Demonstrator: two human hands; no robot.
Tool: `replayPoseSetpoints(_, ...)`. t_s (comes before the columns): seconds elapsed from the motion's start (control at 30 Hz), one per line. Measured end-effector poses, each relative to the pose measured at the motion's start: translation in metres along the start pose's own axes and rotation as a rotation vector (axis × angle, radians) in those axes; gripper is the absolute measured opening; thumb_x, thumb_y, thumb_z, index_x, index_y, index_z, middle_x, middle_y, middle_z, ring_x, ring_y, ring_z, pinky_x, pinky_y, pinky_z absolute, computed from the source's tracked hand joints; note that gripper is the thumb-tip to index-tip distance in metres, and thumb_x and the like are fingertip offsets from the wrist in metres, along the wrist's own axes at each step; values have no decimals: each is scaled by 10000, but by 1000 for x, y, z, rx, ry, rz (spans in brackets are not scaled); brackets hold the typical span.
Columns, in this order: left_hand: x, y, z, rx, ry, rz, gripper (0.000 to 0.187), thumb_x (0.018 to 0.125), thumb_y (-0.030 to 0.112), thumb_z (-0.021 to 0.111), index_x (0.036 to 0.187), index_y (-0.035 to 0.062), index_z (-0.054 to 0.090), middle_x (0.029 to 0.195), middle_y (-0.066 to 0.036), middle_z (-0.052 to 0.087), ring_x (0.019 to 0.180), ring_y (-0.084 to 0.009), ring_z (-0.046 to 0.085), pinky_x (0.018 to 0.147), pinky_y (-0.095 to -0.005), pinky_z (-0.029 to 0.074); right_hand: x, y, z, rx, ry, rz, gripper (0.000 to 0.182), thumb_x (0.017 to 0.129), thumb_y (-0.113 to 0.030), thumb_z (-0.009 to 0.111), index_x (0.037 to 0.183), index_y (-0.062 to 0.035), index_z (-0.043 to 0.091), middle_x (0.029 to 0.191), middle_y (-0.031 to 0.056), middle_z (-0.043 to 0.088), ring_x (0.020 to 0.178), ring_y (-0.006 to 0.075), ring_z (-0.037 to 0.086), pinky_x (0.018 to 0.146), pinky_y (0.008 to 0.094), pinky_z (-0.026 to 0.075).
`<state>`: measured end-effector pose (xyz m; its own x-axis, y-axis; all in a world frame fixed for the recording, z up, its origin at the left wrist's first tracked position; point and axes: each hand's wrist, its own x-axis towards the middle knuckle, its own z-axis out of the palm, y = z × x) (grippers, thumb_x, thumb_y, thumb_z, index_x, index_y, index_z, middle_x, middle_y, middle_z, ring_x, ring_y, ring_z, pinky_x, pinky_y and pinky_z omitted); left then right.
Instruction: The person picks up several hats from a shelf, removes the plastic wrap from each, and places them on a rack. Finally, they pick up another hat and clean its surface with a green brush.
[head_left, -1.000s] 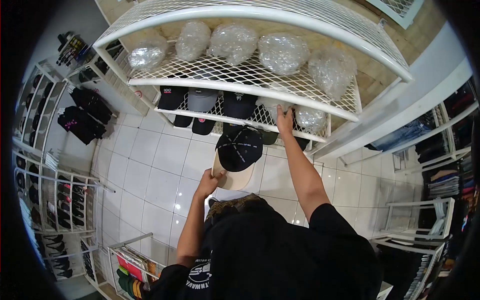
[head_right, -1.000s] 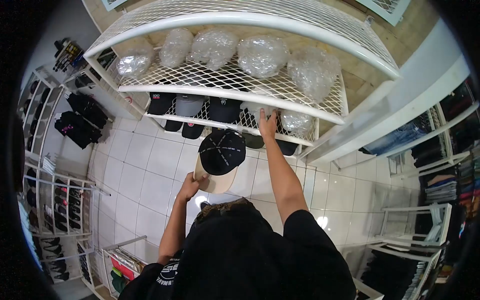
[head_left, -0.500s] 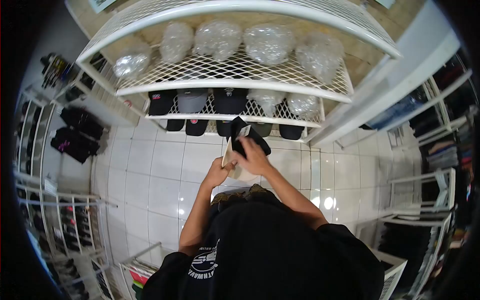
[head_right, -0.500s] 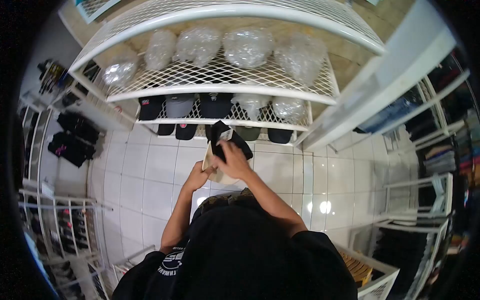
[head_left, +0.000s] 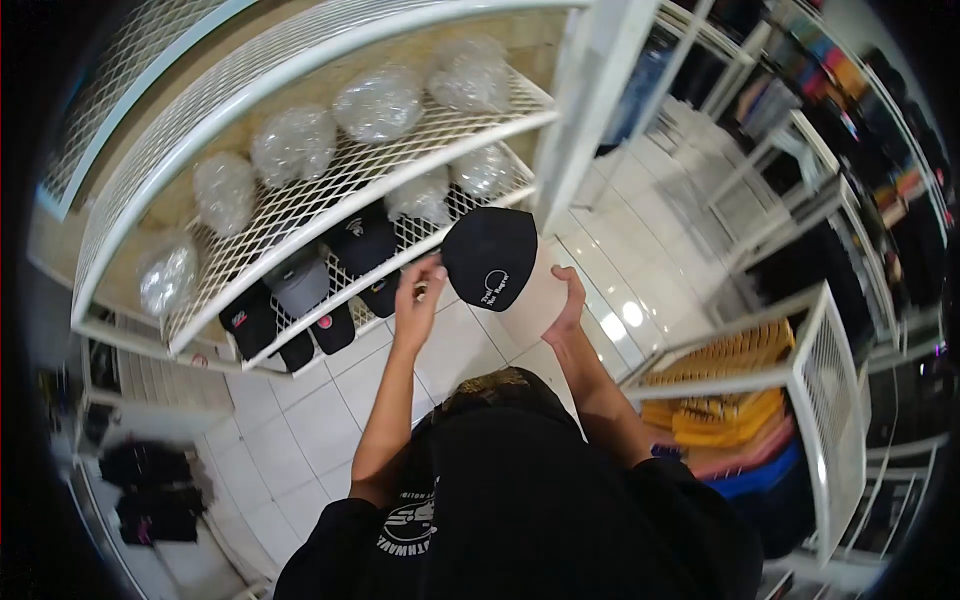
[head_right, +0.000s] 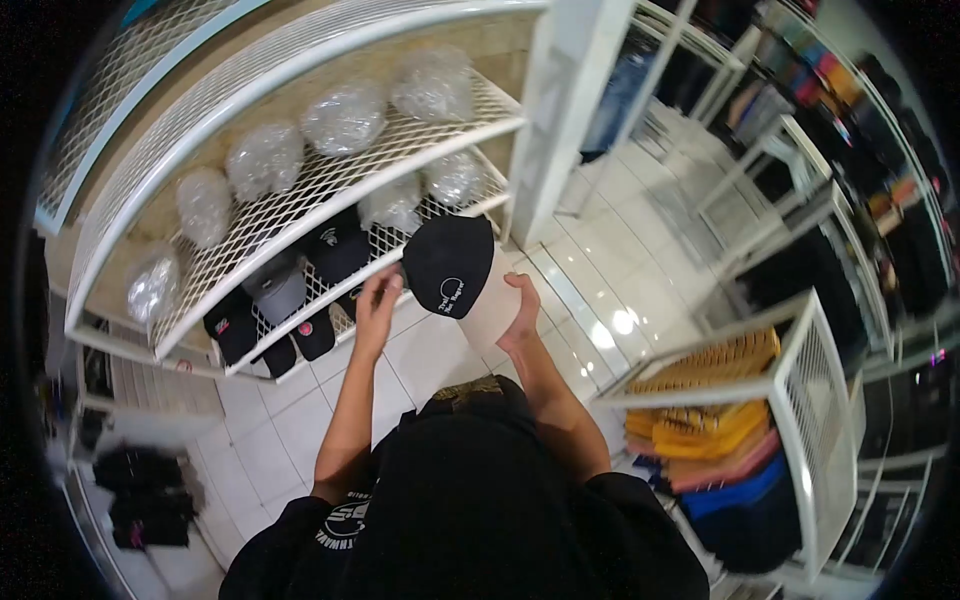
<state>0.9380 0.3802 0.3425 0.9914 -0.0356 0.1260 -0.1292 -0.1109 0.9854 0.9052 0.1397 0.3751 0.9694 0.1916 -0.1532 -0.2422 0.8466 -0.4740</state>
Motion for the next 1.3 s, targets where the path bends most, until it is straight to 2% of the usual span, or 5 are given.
replayPoseSetpoints(0.1,-7,5,-4,-386,-246,-271,648,965,381,621,1486,90,369,1425,-78,453,1317,-195,403,1065,-317,336,-60,23,3,58,63,-160,576,839,-388,469,1253,-1,574,1123,162,673,992,314,659,905,410,520)
replayPoseSetpoints(0.23,-52,34,21,-797,-599,-423,426,970,342,610,1217,-4,606,1113,-63,694,987,-159,669,861,-288,524,-137,64,-24,168,230,-354,536,836,-367,469,1204,0,598,1081,161,684,936,314,665,882,403,521)
replayPoseSetpoints(0.67,-222,141,195,-378,-1562,-210,386,1007,310,562,1119,-49,645,986,-41,678,878,-90,601,802,-233,489,-426,84,9,-755,1158,-1023,606,1019,-507,369,1241,13,588,1143,97,635,1087,184,560,961,307,406)
replayPoseSetpoints(0.8,-304,145,245,-277,-1770,32,359,1018,312,539,977,-25,659,841,10,634,773,-59,547,712,-227,460,-510,114,-10,-716,1701,-831,547,1021,-468,451,858,7,669,793,16,624,774,103,537,738,262,446)
replayPoseSetpoints(1.3,-678,128,327,-3,-2338,270,308,971,261,605,877,-27,662,706,-19,622,652,-84,545,588,-263,442,-793,272,-10,-487,1947,-835,310,897,-267,702,1052,-4,648,847,82,683,726,127,604,680,286,492)
